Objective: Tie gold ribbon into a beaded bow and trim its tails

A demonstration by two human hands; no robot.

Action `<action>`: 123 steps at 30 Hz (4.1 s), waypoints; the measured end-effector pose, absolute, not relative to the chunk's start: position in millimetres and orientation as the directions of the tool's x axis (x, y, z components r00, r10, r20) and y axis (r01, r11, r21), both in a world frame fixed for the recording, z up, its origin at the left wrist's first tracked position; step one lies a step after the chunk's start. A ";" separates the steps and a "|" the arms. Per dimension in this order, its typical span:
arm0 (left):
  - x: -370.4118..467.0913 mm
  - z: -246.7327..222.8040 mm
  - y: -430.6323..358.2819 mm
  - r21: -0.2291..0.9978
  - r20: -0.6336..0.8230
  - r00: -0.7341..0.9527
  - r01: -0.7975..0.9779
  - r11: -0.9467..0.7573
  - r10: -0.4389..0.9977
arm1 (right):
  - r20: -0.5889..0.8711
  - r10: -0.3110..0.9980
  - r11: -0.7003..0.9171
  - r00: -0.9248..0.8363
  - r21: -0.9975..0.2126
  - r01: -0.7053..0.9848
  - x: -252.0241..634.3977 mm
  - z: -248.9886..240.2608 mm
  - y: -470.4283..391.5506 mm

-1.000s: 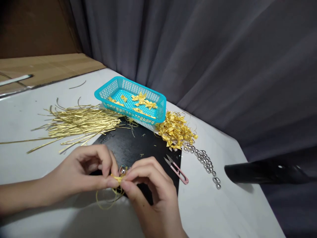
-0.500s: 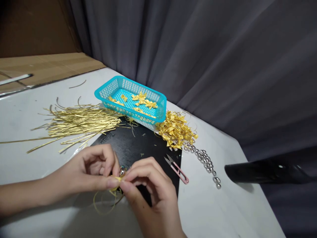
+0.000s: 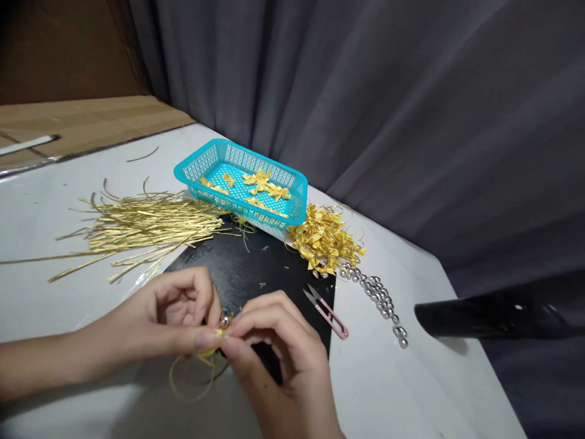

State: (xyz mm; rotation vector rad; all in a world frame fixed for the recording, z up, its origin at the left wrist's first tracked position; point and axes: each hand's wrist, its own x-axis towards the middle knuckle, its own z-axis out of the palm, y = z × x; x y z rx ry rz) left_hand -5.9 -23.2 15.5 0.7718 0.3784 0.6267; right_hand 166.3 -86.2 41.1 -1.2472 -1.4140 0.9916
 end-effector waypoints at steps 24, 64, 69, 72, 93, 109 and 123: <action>-2.0 4.0 -12.8 0.860 -0.299 0.644 -0.138 0.492 0.704 | 0.157 0.977 0.097 0.144 -0.929 0.357 173.5 31.0 -76.4; -1.6 -5.2 -12.7 0.849 -0.219 0.688 -0.215 0.483 0.692 | -0.066 0.976 -0.072 0.207 -0.997 0.020 162.6 35.9 -80.2; -0.7 -4.8 -11.4 0.853 -0.243 0.670 -0.198 0.484 0.702 | -0.058 0.979 -0.067 0.195 -0.997 0.037 161.0 34.5 -80.5; -0.7 -5.2 -11.1 0.852 -0.268 0.657 -0.180 0.491 0.705 | -0.075 0.964 -0.084 0.256 -0.996 0.023 156.5 35.4 -81.7; -1.2 -5.6 -10.1 0.854 -0.296 0.642 -0.154 0.497 0.707 | -0.071 0.965 -0.099 0.253 -0.990 0.097 161.3 38.1 -80.7; -3.0 -4.6 -11.0 0.900 -0.251 0.628 -0.128 0.416 0.736 | -0.128 0.961 -0.142 0.246 -0.989 0.040 163.1 41.4 -77.2; -4.2 -4.8 -11.2 0.929 -0.213 0.613 -0.113 0.351 0.761 | -0.081 0.978 -0.094 0.194 -0.994 0.058 172.2 33.1 -73.9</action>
